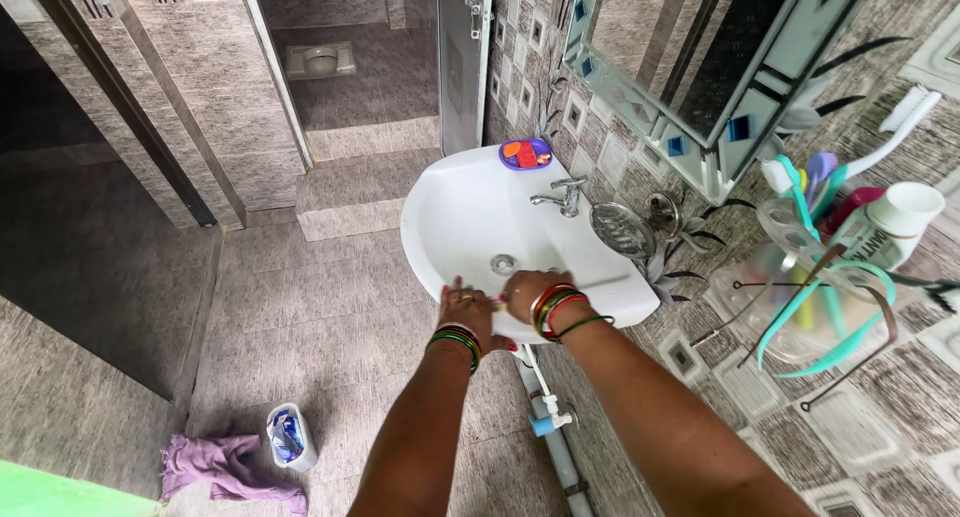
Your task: The person scrubs a white bathroom sink with a pink sponge, rinses the sponge, and then wipes the mirror above the sink. They also handle a purple cloth, placing it in the sink. The task involves cleaning the sink basin and mirror surfaces.
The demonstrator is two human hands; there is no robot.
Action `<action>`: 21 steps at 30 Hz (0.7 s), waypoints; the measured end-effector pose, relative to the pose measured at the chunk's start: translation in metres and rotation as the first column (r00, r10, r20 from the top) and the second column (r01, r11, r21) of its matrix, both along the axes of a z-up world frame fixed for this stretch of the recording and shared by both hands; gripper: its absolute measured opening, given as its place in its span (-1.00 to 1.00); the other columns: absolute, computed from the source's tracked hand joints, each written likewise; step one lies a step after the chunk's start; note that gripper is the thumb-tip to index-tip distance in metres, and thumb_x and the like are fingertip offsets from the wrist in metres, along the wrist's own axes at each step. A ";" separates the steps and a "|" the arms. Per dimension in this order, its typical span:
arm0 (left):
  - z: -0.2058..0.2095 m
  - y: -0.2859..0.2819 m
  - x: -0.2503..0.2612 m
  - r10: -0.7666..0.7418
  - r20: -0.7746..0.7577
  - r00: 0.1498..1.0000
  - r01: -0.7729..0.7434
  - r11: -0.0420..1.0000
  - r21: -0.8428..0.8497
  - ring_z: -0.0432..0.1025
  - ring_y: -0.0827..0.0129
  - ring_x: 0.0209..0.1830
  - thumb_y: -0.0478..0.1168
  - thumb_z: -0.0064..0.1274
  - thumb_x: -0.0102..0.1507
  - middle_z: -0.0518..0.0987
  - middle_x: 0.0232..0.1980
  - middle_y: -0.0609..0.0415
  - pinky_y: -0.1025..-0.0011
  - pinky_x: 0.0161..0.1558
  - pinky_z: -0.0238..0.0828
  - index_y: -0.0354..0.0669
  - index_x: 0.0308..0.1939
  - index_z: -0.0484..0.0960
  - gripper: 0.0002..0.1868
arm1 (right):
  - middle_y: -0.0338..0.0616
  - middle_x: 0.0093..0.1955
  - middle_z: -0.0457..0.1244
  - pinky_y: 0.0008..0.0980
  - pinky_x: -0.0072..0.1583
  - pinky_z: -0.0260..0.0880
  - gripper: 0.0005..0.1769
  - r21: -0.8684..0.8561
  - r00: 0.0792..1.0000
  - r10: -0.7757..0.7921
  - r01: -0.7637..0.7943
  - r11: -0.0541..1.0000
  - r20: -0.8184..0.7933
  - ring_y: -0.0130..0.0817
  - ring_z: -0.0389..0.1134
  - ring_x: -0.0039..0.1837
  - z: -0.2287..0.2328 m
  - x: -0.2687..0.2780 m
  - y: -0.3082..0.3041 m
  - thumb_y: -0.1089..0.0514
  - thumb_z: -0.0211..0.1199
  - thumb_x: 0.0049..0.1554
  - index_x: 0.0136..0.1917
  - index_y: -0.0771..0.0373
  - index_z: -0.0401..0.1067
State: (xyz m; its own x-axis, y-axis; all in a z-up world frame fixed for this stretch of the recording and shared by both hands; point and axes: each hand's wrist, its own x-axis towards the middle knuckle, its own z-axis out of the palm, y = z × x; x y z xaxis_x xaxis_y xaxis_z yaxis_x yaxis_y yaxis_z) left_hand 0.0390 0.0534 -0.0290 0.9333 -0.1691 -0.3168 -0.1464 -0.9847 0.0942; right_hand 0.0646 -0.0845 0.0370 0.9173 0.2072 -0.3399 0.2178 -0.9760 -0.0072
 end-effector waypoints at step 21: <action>0.009 0.049 0.028 0.044 -0.009 0.999 -0.044 0.999 0.018 -0.59 -0.12 0.68 0.35 0.46 -0.09 -0.53 0.66 -0.37 0.01 0.60 -0.56 -0.50 0.56 -0.42 0.66 | 0.07 0.29 0.33 -0.03 0.38 0.28 -0.55 -0.135 0.994 -0.045 0.031 0.990 -0.102 0.00 0.34 0.32 -0.066 0.058 0.006 -0.07 0.00 0.26 0.28 0.12 0.50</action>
State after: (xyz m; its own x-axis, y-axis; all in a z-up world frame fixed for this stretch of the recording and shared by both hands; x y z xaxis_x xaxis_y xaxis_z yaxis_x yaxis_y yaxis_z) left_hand 0.0669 0.1026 -0.0196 0.9367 -0.1227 -0.3279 -0.1025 -0.9917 0.0782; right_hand 0.1222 -0.0789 -0.0286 0.8815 0.1194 -0.4569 0.1856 -0.9772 0.1028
